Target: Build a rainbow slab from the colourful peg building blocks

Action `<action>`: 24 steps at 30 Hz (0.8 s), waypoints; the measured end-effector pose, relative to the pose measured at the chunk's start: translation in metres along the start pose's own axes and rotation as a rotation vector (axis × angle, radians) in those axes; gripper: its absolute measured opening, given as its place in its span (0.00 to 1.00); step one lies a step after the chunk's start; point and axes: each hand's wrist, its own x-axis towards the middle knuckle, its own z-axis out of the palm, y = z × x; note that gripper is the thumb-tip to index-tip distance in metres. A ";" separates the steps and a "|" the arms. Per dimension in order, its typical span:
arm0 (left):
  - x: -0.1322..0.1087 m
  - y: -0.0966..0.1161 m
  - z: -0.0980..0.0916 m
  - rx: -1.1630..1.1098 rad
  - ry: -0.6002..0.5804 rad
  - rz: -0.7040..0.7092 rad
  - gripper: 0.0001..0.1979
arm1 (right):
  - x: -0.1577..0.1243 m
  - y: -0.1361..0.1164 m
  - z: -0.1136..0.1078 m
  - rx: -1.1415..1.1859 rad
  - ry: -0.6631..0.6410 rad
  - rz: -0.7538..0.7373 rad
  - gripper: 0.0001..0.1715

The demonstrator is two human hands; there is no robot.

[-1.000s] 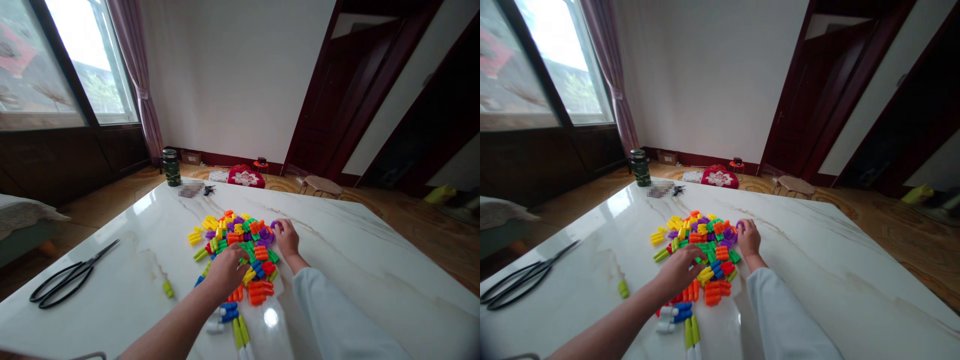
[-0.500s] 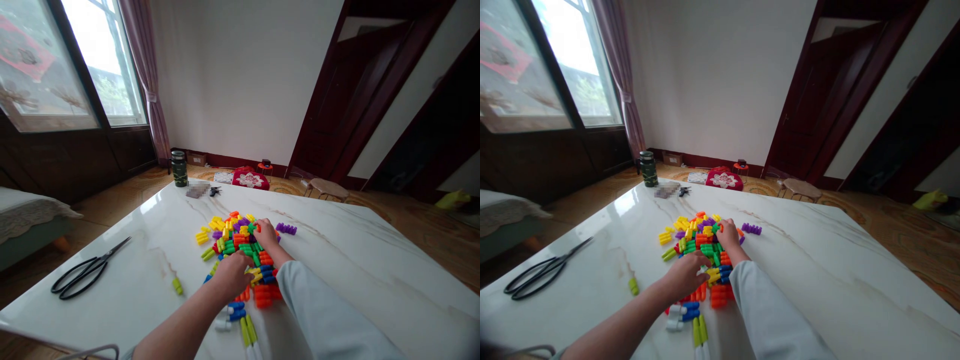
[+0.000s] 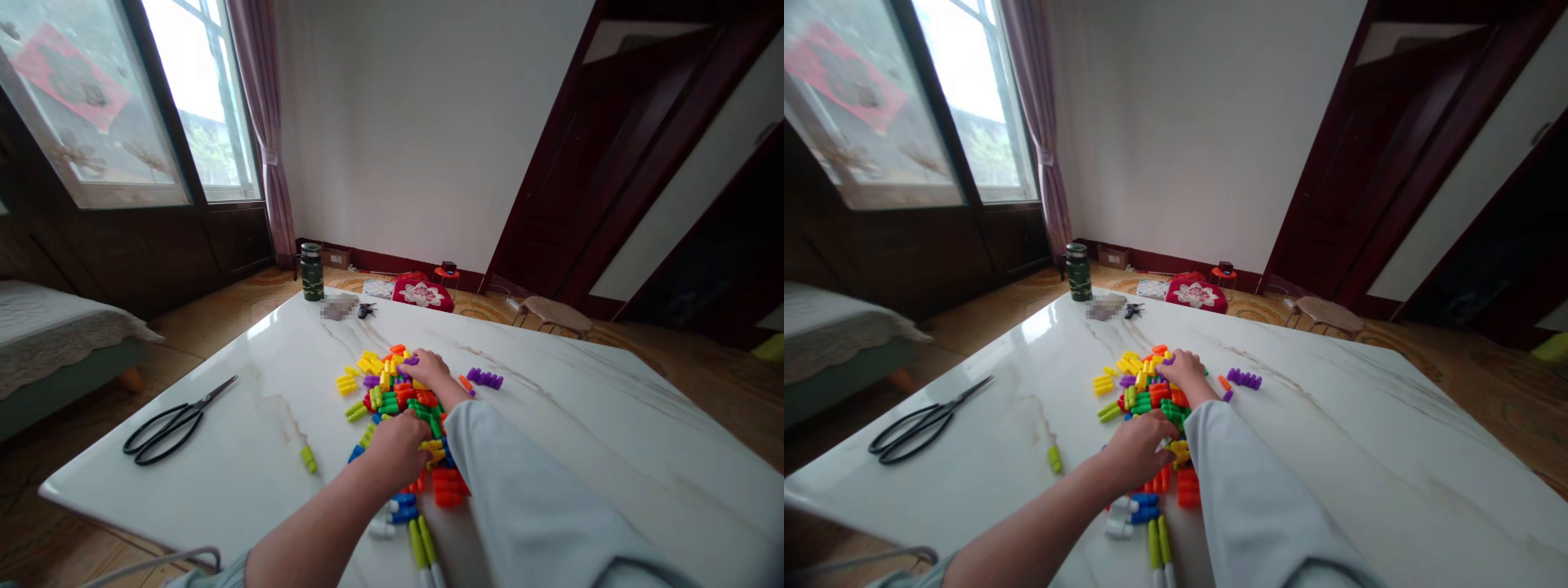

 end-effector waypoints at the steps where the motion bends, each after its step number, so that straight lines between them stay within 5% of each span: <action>1: 0.000 0.001 -0.001 0.013 -0.010 -0.003 0.13 | 0.003 -0.003 0.004 -0.043 -0.039 0.026 0.31; 16: -0.001 0.008 -0.002 0.148 -0.080 -0.031 0.12 | 0.005 -0.026 0.023 -0.164 -0.094 -0.008 0.25; 24: 0.004 0.004 0.004 0.133 -0.045 -0.034 0.11 | -0.005 -0.014 0.023 -0.060 0.075 -0.056 0.24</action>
